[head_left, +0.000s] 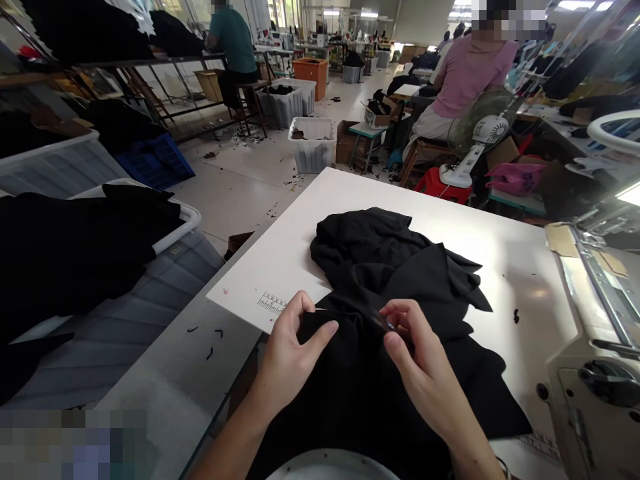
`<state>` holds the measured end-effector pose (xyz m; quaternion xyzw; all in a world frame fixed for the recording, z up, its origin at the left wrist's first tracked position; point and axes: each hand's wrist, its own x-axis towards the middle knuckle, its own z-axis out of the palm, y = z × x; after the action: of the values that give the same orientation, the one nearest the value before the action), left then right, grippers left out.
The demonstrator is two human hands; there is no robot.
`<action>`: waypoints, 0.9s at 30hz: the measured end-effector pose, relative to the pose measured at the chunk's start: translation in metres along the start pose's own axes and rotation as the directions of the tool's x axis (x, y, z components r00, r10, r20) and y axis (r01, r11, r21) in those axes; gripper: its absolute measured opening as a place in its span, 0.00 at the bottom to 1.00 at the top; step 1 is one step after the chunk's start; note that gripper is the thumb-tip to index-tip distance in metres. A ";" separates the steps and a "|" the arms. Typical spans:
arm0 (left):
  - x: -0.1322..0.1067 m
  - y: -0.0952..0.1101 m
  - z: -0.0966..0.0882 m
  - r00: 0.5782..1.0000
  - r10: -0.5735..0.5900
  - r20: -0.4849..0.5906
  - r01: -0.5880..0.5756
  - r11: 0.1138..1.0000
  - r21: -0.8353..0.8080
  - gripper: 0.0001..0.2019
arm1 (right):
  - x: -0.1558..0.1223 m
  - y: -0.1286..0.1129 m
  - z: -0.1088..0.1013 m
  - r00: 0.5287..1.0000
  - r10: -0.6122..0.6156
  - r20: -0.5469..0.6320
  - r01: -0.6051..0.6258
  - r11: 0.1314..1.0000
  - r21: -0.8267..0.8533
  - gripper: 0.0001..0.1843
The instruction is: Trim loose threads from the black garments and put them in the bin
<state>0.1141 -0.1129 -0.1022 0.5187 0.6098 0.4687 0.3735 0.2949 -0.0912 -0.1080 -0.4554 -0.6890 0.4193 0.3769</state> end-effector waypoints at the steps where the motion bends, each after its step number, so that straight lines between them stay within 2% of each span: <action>1: 0.000 0.000 0.000 1.000 -0.002 0.007 0.002 1.000 -0.009 0.14 | -0.001 -0.001 -0.001 0.999 0.011 0.037 -0.010 1.000 -0.021 0.07; 5: -0.001 0.000 0.001 1.000 0.019 0.002 -0.019 1.000 0.002 0.14 | -0.002 -0.002 0.003 0.996 -0.026 0.084 0.028 0.999 -0.026 0.06; 16: -0.005 0.008 0.004 0.997 0.071 -0.002 -0.071 0.995 0.065 0.13 | 0.003 -0.005 0.012 0.997 -0.053 0.058 0.049 0.996 0.073 0.08; 19: -0.004 0.009 0.003 0.997 0.070 -0.023 -0.068 0.995 0.073 0.13 | 0.003 -0.004 0.010 0.999 -0.034 0.041 0.028 0.992 0.125 0.10; 23: -0.003 0.009 0.001 1.000 0.029 -0.010 -0.029 0.997 0.068 0.13 | 0.001 -0.001 0.004 0.997 0.002 0.082 -0.012 0.993 0.120 0.11; 27: -0.003 0.008 0.002 0.998 0.067 -0.004 -0.066 0.995 0.079 0.12 | 0.002 0.002 0.004 0.994 0.027 0.108 -0.038 0.994 0.102 0.11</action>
<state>0.1181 -0.1150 -0.0953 0.5512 0.6114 0.4584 0.3350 0.2917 -0.0901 -0.1105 -0.4234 -0.6780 0.4843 0.3559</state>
